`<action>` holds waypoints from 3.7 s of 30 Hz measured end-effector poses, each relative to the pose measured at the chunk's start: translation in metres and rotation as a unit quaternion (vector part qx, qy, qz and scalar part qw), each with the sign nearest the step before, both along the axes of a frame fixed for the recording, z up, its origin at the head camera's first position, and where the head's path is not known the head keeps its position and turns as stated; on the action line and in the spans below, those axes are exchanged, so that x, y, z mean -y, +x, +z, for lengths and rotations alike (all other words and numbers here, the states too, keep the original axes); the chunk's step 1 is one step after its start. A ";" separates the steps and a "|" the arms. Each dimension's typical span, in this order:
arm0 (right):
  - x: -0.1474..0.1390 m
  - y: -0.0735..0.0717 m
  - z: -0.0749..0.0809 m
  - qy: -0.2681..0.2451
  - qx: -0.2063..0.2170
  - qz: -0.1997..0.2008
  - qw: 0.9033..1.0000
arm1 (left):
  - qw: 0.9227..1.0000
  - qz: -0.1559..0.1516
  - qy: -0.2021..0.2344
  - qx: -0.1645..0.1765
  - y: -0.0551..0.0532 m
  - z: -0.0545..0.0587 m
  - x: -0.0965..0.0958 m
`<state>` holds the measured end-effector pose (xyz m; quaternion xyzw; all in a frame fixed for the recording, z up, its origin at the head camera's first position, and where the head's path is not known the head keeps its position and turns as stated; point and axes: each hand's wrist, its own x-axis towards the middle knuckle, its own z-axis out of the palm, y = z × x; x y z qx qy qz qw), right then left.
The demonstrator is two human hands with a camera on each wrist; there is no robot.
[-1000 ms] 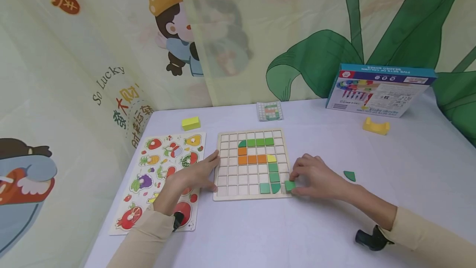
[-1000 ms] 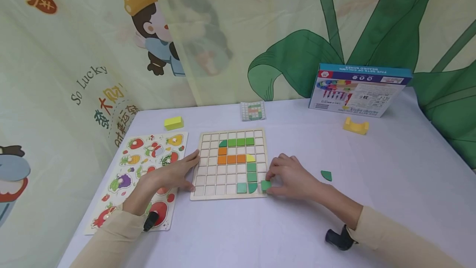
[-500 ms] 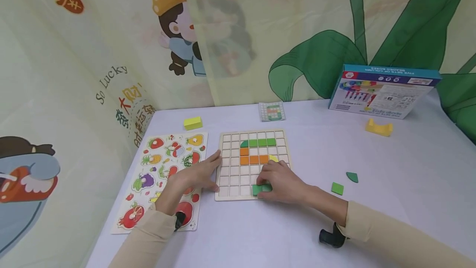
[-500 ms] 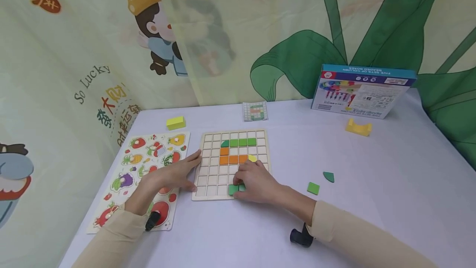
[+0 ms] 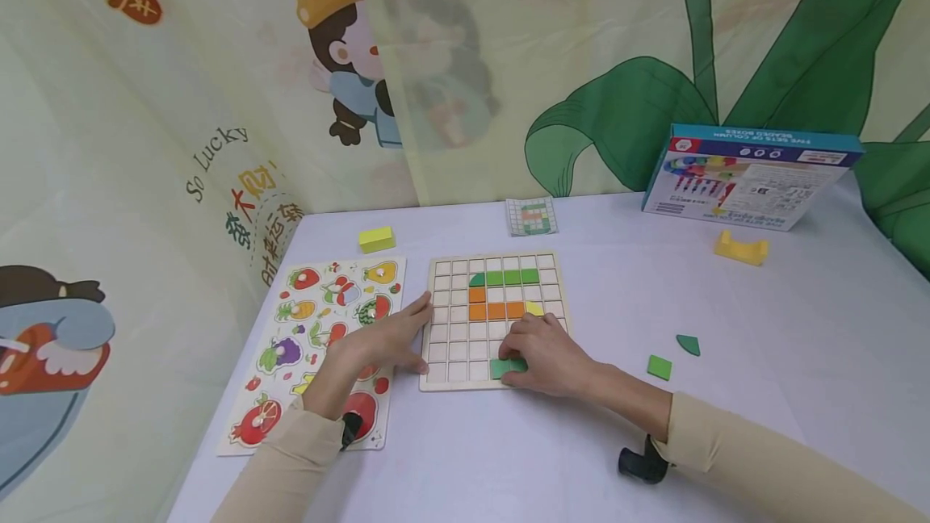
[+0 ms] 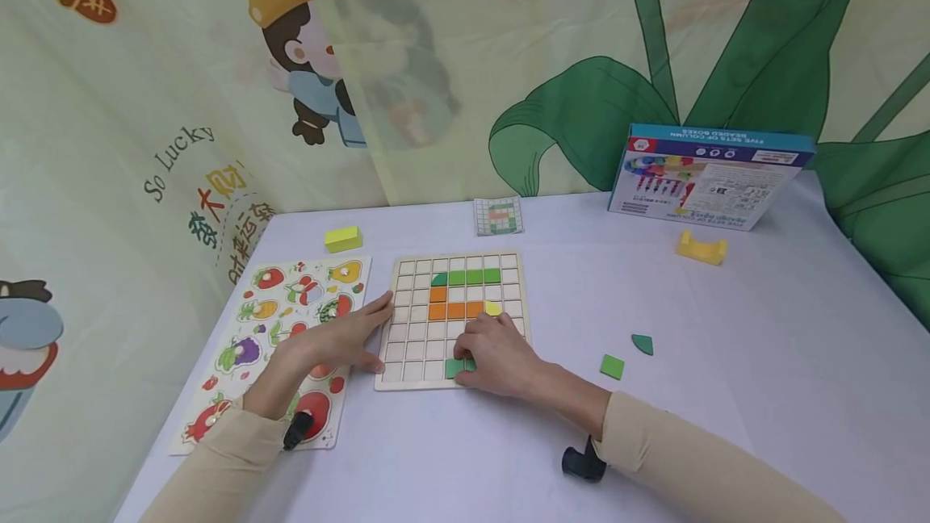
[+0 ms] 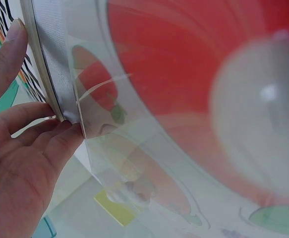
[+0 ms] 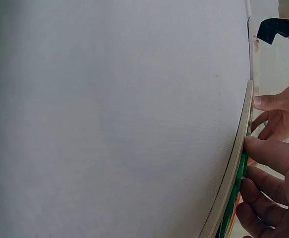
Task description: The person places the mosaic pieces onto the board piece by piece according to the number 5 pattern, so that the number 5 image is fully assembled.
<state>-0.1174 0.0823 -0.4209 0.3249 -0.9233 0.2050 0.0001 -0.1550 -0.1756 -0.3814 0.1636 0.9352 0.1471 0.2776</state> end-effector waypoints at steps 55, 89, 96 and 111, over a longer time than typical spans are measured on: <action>-0.220 -0.004 0.013 0.069 0.077 -0.130 0.986 | 1.000 0.003 -0.009 0.003 -0.001 0.000 0.000; -0.085 -0.035 0.027 -0.002 0.068 -0.012 0.998 | 1.000 0.006 -0.004 0.003 0.000 -0.003 0.001; -0.014 -0.019 0.023 0.000 0.023 0.068 0.997 | 1.000 0.004 -0.002 0.002 -0.001 -0.002 0.001; 0.030 -0.005 0.008 0.047 0.024 0.017 0.998 | 1.000 0.012 0.001 0.006 -0.001 -0.003 0.001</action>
